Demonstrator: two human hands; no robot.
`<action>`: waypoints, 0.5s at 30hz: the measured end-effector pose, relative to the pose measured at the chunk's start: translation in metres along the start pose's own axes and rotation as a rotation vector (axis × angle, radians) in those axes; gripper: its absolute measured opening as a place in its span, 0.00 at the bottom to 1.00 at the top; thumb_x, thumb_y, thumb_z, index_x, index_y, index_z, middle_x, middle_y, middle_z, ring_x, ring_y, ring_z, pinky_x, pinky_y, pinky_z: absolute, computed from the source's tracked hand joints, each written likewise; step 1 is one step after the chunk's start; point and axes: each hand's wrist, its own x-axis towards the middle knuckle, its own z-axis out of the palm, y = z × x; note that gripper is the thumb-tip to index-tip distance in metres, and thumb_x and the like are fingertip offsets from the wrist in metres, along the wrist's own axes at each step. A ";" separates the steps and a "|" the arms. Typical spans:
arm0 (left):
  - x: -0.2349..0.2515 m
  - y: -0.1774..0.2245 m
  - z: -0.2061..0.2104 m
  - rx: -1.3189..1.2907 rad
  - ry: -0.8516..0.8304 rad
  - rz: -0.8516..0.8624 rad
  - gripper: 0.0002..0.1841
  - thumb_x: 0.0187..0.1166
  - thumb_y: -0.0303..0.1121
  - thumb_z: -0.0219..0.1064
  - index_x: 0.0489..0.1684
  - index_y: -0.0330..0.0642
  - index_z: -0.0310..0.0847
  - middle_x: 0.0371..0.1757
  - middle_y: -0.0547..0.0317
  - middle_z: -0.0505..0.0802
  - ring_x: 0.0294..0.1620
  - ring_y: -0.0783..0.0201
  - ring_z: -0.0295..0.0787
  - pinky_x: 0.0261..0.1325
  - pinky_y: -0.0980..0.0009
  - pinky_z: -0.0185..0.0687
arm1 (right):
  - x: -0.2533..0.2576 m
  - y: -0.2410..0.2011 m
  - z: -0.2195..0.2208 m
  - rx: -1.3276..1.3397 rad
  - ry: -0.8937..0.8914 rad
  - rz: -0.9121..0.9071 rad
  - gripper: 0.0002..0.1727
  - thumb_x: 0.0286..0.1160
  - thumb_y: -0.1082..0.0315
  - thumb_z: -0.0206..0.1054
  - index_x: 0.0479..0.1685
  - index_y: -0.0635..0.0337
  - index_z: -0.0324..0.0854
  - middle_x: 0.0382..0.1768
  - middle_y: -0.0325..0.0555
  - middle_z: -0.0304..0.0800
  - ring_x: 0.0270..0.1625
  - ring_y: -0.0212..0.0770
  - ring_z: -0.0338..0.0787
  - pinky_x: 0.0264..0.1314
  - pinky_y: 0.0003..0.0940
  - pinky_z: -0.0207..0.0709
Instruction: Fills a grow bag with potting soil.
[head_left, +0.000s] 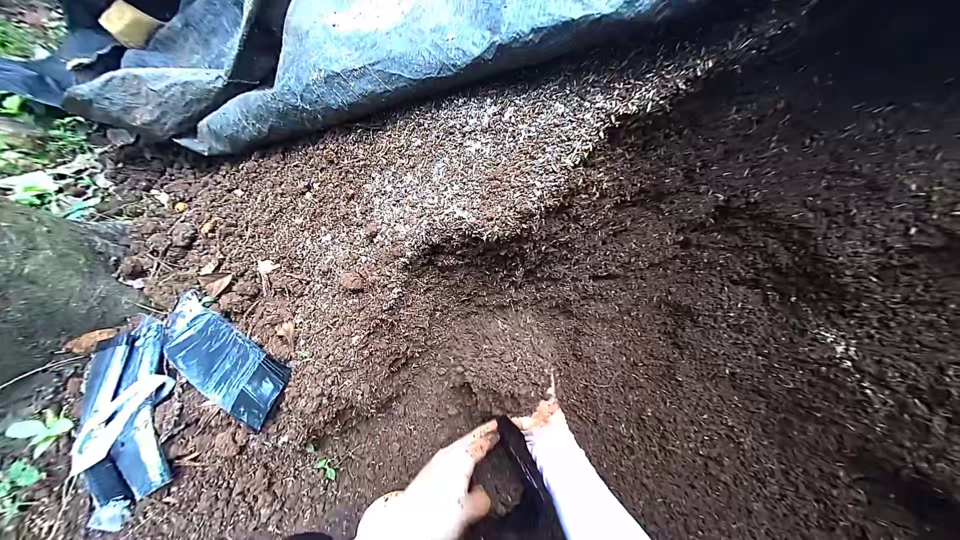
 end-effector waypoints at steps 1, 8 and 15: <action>0.004 0.000 -0.005 -0.015 0.000 -0.009 0.40 0.69 0.24 0.69 0.90 0.38 0.63 0.93 0.49 0.66 0.92 0.58 0.61 0.93 0.59 0.55 | -0.008 -0.012 0.012 -0.029 -0.093 0.028 0.42 0.73 0.19 0.42 0.53 0.45 0.85 0.41 0.42 0.97 0.43 0.40 0.96 0.41 0.44 0.91; 0.019 0.034 -0.014 -0.034 -0.044 -0.232 0.29 0.75 0.29 0.75 0.76 0.31 0.73 0.69 0.38 0.85 0.61 0.48 0.89 0.67 0.50 0.84 | -0.107 -0.051 0.044 -0.301 -0.265 -0.007 0.32 0.68 0.26 0.63 0.50 0.41 0.90 0.44 0.39 0.98 0.46 0.36 0.97 0.46 0.39 0.92; 0.002 0.043 0.016 0.141 0.012 -0.194 0.46 0.69 0.29 0.79 0.89 0.28 0.55 0.89 0.38 0.68 0.90 0.50 0.64 0.91 0.56 0.56 | -0.158 -0.041 0.068 -0.682 -0.046 -0.115 0.27 0.94 0.50 0.35 0.67 0.54 0.75 0.47 0.42 0.95 0.46 0.36 0.95 0.49 0.36 0.91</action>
